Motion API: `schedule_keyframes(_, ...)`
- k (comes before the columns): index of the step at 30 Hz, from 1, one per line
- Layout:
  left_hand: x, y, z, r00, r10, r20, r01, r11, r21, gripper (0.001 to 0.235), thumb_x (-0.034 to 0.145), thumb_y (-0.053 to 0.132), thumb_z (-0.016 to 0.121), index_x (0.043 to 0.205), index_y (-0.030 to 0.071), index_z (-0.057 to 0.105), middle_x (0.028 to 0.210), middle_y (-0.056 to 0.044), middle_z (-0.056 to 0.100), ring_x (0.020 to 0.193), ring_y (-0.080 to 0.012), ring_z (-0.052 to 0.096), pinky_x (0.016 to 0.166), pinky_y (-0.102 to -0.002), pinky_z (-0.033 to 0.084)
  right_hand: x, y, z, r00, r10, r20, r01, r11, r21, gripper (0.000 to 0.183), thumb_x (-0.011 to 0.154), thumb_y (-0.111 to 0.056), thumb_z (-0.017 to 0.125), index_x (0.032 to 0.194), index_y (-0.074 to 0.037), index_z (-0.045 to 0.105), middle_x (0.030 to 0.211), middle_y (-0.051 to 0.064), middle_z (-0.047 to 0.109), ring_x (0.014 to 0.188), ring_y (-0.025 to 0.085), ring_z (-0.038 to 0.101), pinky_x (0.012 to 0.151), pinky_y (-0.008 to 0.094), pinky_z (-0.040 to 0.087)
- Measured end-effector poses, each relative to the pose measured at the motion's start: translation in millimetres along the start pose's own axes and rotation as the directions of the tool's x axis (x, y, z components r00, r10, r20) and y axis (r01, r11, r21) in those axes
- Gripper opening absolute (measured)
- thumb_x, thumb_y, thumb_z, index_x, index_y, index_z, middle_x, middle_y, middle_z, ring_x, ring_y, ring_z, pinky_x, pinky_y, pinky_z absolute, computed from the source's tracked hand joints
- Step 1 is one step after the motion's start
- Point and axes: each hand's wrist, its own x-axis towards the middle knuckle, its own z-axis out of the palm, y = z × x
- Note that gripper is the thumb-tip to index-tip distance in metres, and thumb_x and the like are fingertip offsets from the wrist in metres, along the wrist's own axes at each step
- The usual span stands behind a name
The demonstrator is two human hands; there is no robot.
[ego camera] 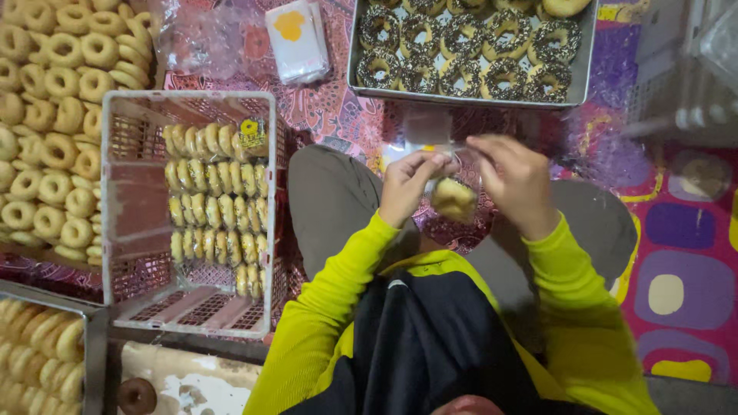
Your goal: The person sits on the floor and repeatedly picks donuts from a metal tray, places them into small plastic bags, and stacks the sealed bags in a white crate. The donuts include plain and sesame-topped varieties.
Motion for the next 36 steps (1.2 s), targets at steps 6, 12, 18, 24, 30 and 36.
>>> schedule_keyframes(6, -50.0, 51.1, 22.1, 0.985, -0.052, 0.164, -0.081, 0.703, 0.707, 0.025, 0.102, 0.019, 0.063, 0.123, 0.008, 0.072, 0.097, -0.016, 0.074, 0.084, -0.0239, 0.076, 0.078, -0.034, 0.06, 6.9, -9.9, -37.1, 0.878, -0.388, 0.28, 0.466, 0.828, -0.311, 0.016, 0.084, -0.016, 0.076, 0.095, -0.005, 0.076, 0.086, 0.009, 0.065, 0.08, 0.029, 0.064, 0.07, 0.045, 0.051)
schedule_keyframes(12, -52.2, 80.3, 2.0, 0.861, 0.063, 0.505, -0.47, 0.477, 0.743, 0.02, 0.092, 0.024, 0.066, 0.111, 0.019, 0.07, 0.117, -0.012, 0.074, 0.112, -0.0377, 0.069, 0.092, -0.046, 0.053, -0.3, 51.3, -12.5, 0.764, -0.105, 0.637, 0.062, 0.994, 0.09, 0.018, 0.086, -0.018, 0.08, 0.097, -0.005, 0.077, 0.099, 0.011, 0.069, 0.092, 0.026, 0.067, 0.08, 0.041, 0.053)
schedule_keyframes(18, -49.4, 40.7, -11.6, 0.948, -0.25, 0.195, 0.301, 0.902, -0.31, 0.03, 0.102, 0.025, 0.054, 0.121, 0.009, 0.072, 0.136, -0.005, 0.067, 0.13, -0.0249, 0.058, 0.113, -0.039, 0.046, -93.9, 4.0, 92.4, 0.902, 0.179, 0.393, -0.427, 0.508, 0.748, 0.018, 0.088, -0.017, 0.082, 0.099, -0.003, 0.075, 0.111, 0.01, 0.071, 0.101, 0.022, 0.069, 0.089, 0.037, 0.056)
schedule_keyframes(24, -74.6, -19.2, -52.0, 0.871, 0.257, -0.419, -0.108, 0.931, 0.348, 0.019, 0.11, 0.013, 0.056, 0.101, -0.001, 0.065, 0.105, -0.008, 0.067, 0.101, -0.0184, 0.063, 0.095, -0.032, 0.051, -62.5, -15.8, 161.3, 0.754, 0.613, 0.235, -0.409, 0.157, 0.899, 0.018, 0.098, -0.017, 0.067, 0.096, -0.001, 0.075, 0.094, 0.008, 0.074, 0.091, 0.017, 0.067, 0.086, 0.03, 0.054)
schedule_keyframes(30, -133.7, -16.7, -138.1, 0.767, 0.178, -0.617, 0.152, 0.883, 0.445, 0.013, 0.105, 0.01, 0.062, 0.113, 0.0, 0.063, 0.093, -0.003, 0.065, 0.084, -0.0085, 0.059, 0.075, -0.024, 0.051, -67.0, -0.7, 226.1, 0.901, 0.299, 0.316, -0.434, 0.585, 0.685, 0.012, 0.095, -0.011, 0.076, 0.098, 0.001, 0.078, 0.094, 0.009, 0.073, 0.09, 0.015, 0.067, 0.083, 0.028, 0.053)
schedule_keyframes(36, -142.9, -43.7, -142.7, 0.901, -0.21, -0.38, 0.389, 0.778, 0.494, 0.03, 0.099, 0.019, 0.069, 0.123, 0.001, 0.066, 0.092, -0.005, 0.076, 0.085, -0.0112, 0.069, 0.076, -0.027, 0.056, -125.0, 48.6, 272.6, 0.649, 0.289, 0.704, -0.718, -0.074, 0.692, 0.048, 0.087, -0.011, 0.077, 0.127, -0.006, 0.05, 0.116, 0.008, 0.065, 0.099, 0.015, 0.068, 0.075, 0.031, 0.057)
